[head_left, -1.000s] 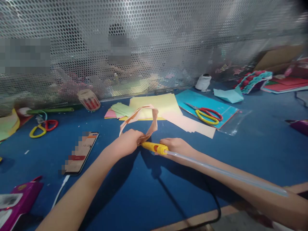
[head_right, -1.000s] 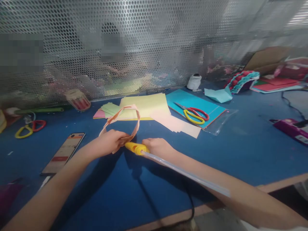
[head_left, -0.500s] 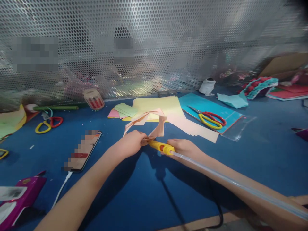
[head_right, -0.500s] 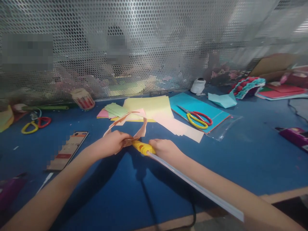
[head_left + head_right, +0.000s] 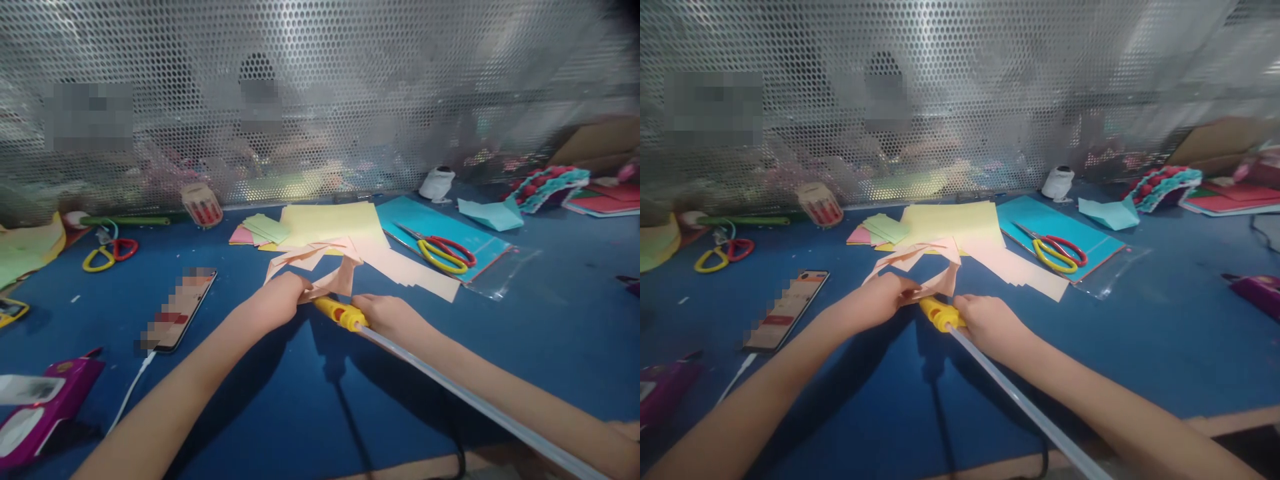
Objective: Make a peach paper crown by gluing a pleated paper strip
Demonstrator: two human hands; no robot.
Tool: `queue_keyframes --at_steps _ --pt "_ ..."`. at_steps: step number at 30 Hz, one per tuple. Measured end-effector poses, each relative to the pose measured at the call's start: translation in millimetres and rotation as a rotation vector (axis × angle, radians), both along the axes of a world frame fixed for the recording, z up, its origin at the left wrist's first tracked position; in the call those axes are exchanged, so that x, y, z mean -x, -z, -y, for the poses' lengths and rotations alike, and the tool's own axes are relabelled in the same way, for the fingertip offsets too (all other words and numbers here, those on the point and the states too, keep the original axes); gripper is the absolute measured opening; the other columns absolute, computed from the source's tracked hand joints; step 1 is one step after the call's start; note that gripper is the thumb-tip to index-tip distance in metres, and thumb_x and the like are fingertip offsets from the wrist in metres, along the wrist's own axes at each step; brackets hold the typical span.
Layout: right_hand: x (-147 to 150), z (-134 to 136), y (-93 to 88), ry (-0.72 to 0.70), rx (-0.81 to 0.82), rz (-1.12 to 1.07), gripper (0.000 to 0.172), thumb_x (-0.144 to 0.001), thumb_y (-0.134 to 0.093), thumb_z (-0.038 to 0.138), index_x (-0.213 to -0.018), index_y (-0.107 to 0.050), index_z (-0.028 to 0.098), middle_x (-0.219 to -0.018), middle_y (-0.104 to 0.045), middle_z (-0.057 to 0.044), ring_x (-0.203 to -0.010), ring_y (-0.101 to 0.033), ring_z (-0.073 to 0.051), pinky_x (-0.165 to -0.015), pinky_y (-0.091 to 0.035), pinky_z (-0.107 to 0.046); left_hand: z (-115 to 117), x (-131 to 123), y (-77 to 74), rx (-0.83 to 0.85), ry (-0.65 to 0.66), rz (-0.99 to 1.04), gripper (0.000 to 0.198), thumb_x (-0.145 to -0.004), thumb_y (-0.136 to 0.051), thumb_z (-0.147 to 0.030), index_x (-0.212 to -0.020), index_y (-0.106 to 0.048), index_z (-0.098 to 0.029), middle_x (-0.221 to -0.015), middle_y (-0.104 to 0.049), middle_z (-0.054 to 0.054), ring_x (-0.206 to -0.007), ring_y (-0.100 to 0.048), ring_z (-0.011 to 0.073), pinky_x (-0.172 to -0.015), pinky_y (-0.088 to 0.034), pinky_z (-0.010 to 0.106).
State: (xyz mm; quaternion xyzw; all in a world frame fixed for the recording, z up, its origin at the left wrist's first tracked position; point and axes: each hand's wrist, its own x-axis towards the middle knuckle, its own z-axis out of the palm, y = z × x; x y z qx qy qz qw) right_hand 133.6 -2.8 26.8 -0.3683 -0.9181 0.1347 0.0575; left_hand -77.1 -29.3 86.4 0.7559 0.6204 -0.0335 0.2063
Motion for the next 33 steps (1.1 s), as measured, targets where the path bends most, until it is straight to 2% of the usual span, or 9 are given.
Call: queue_keyframes --at_steps 6,11,16,19,22,26,28,31,33 --pt "1 7 -8.2 -0.010 -0.046 0.086 0.010 -0.081 -0.051 0.028 -0.083 -0.054 0.018 -0.075 -0.061 -0.004 -0.056 -0.055 -0.015 -0.050 -0.025 -0.025 -1 -2 5.4 -0.044 -0.040 -0.069 0.018 -0.077 -0.049 -0.008 -0.084 -0.064 -0.017 -0.076 -0.066 0.006 -0.074 -0.062 0.0191 -0.060 -0.038 0.025" --pt "-4 7 -22.4 -0.003 0.042 0.015 0.010 -0.082 -0.052 0.029 -0.083 -0.055 0.019 -0.077 -0.062 -0.003 -0.062 -0.057 -0.015 -0.052 -0.030 -0.024 0 -6 6.6 -0.054 -0.081 -0.178 0.015 -0.076 -0.051 -0.006 -0.081 -0.063 -0.013 -0.086 -0.066 0.013 -0.084 -0.063 0.0235 -0.070 -0.042 0.029" --pt "-11 -1 -28.2 0.072 0.219 -0.167 0.032 -0.083 -0.052 0.049 -0.071 -0.056 0.020 -0.062 -0.059 0.001 -0.054 -0.051 -0.012 -0.050 -0.033 -0.024 3 -10 4.2 -0.034 -0.110 -0.270 0.021 -0.081 -0.047 -0.009 -0.097 -0.059 -0.007 -0.092 -0.066 0.019 -0.086 -0.064 0.0269 -0.072 -0.043 0.032" --pt "-16 -10 -27.8 0.129 0.342 -0.240 0.039 -0.081 -0.051 0.056 -0.071 -0.058 0.019 -0.055 -0.057 0.001 -0.050 -0.051 -0.013 -0.049 -0.036 -0.025 3 -10 4.0 -0.007 -0.093 -0.263 0.022 -0.082 -0.043 -0.011 -0.099 -0.058 -0.009 -0.087 -0.067 0.017 -0.080 -0.065 0.0259 -0.071 -0.043 0.033" --pt "-24 -21 -29.2 0.188 0.512 -0.242 0.044 -0.080 -0.051 0.060 -0.080 -0.063 0.017 -0.049 -0.057 0.001 -0.046 -0.053 -0.014 -0.048 -0.039 -0.025 -1 -6 4.6 0.005 -0.067 -0.207 0.023 -0.086 -0.039 -0.016 -0.097 -0.058 -0.013 -0.084 -0.068 0.013 -0.076 -0.065 0.0235 -0.072 -0.043 0.033" --pt "-38 -37 -38.0 0.203 0.740 -0.244 0.050 -0.080 -0.049 0.062 -0.086 -0.066 0.015 -0.059 -0.064 -0.003 -0.047 -0.053 -0.011 -0.049 -0.041 -0.024 -2 3 -1.6 0.013 -0.014 -0.105 0.028 -0.089 -0.032 -0.022 -0.095 -0.059 -0.018 -0.090 -0.068 0.009 -0.082 -0.064 0.0205 -0.076 -0.042 0.031" --pt "-44 -43 -42.7 0.254 0.842 -0.255 0.051 -0.079 -0.051 0.063 -0.083 -0.066 0.014 -0.063 -0.066 -0.005 -0.048 -0.052 -0.010 -0.049 -0.040 -0.023 -1 8 -9.7 0.013 0.009 -0.058 0.033 -0.093 -0.029 -0.034 -0.092 -0.059 -0.019 -0.091 -0.068 0.006 -0.084 -0.063 0.0201 -0.075 -0.042 0.030" --pt "-51 -50 -44.8 0.315 0.908 -0.319 0.051 -0.078 -0.052 0.063 -0.075 -0.066 0.015 -0.065 -0.066 -0.005 -0.051 -0.053 -0.011 -0.049 -0.041 -0.023 3 12 -22.4 0.058 0.024 0.019 0.037 -0.085 -0.044 -0.054 -0.094 -0.057 -0.021 -0.096 -0.067 0.004 -0.088 -0.062 0.0212 -0.069 -0.042 0.027" --pt "-52 -53 -42.4 0.352 0.919 -0.379 0.050 -0.078 -0.053 0.063 -0.069 -0.063 0.015 -0.067 -0.067 -0.007 -0.056 -0.056 -0.012 -0.051 -0.042 -0.022 4 15 -26.3 0.067 0.044 0.015 0.040 -0.072 -0.064 -0.050 -0.098 -0.055 -0.021 -0.101 -0.066 0.004 -0.088 -0.061 0.0223 -0.062 -0.040 0.025"
